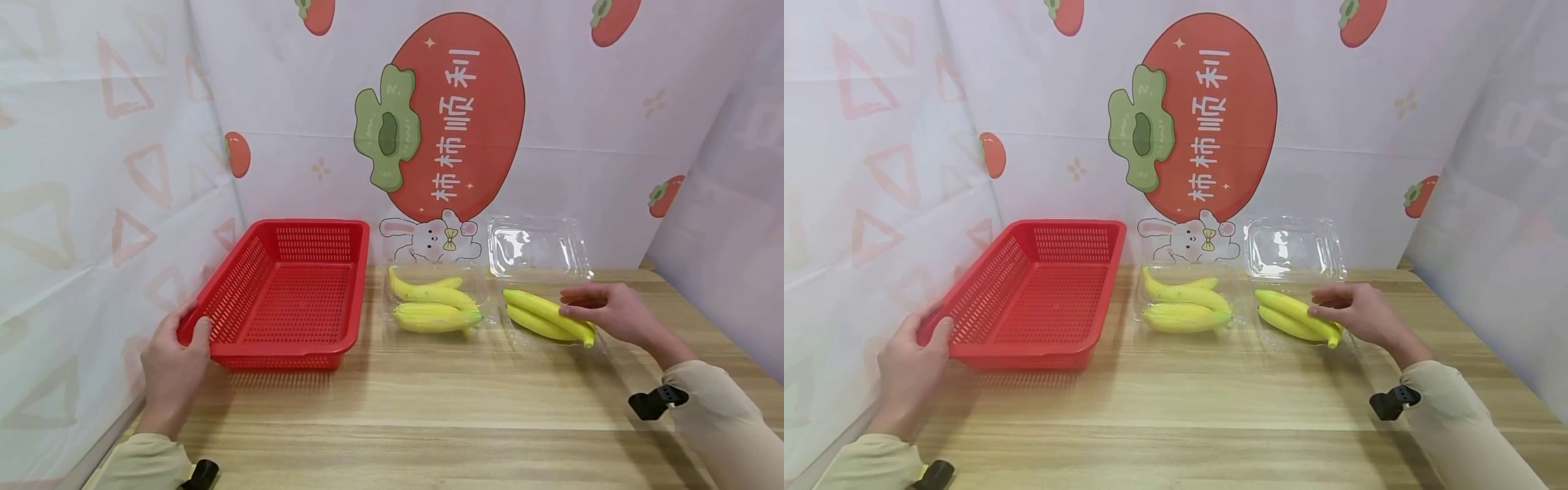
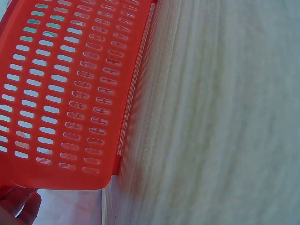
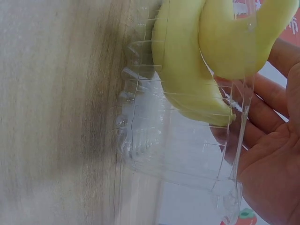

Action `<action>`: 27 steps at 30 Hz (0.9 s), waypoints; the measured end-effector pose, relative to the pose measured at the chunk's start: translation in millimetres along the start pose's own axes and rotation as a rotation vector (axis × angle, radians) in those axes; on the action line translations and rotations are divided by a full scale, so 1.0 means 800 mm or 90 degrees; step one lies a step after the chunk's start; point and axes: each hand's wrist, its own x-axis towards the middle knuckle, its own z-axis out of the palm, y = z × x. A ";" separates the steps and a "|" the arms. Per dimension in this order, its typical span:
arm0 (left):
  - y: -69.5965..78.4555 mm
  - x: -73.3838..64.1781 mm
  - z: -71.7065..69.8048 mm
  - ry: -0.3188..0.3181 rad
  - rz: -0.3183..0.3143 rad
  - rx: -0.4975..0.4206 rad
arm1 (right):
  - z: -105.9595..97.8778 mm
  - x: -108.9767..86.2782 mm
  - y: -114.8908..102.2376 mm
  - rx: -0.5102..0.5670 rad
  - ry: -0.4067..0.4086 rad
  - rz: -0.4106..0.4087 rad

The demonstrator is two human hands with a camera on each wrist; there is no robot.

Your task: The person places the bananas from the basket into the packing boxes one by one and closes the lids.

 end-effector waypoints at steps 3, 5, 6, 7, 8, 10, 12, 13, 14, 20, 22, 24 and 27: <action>0.001 0.000 0.000 -0.001 -0.001 0.002 | 0.001 0.001 0.000 0.001 0.000 0.000; 0.002 0.001 0.000 -0.003 -0.002 0.005 | 0.002 0.001 0.001 0.004 -0.001 0.001; 0.002 0.001 0.000 -0.004 -0.003 0.006 | 0.003 0.002 0.001 0.006 -0.001 0.003; 0.003 0.001 0.000 -0.005 -0.003 0.007 | 0.003 0.002 0.001 0.008 0.000 0.004; 0.003 0.001 0.000 -0.006 -0.003 0.007 | 0.004 0.003 0.001 0.010 0.001 0.005; 0.003 0.001 0.001 -0.007 -0.001 0.007 | 0.006 0.003 0.001 0.012 0.006 0.007; 0.003 0.002 0.001 -0.007 0.000 0.006 | 0.007 0.004 0.001 0.010 0.014 0.008; 0.003 0.002 0.001 -0.006 0.000 0.006 | 0.007 0.004 0.000 0.007 0.018 0.008; 0.003 0.002 0.001 -0.006 0.000 0.006 | 0.007 0.004 0.000 0.006 0.022 0.007; 0.002 0.002 0.000 -0.015 -0.006 0.008 | 0.005 0.004 -0.003 0.004 0.035 0.001; 0.001 0.002 0.000 -0.017 -0.010 0.009 | 0.004 0.004 -0.003 0.006 0.038 0.001; 0.001 0.002 0.000 -0.018 -0.014 0.009 | 0.002 0.003 -0.002 0.008 0.041 0.001; 0.001 0.002 -0.001 -0.013 -0.015 0.008 | -0.002 0.000 -0.001 0.010 0.051 0.005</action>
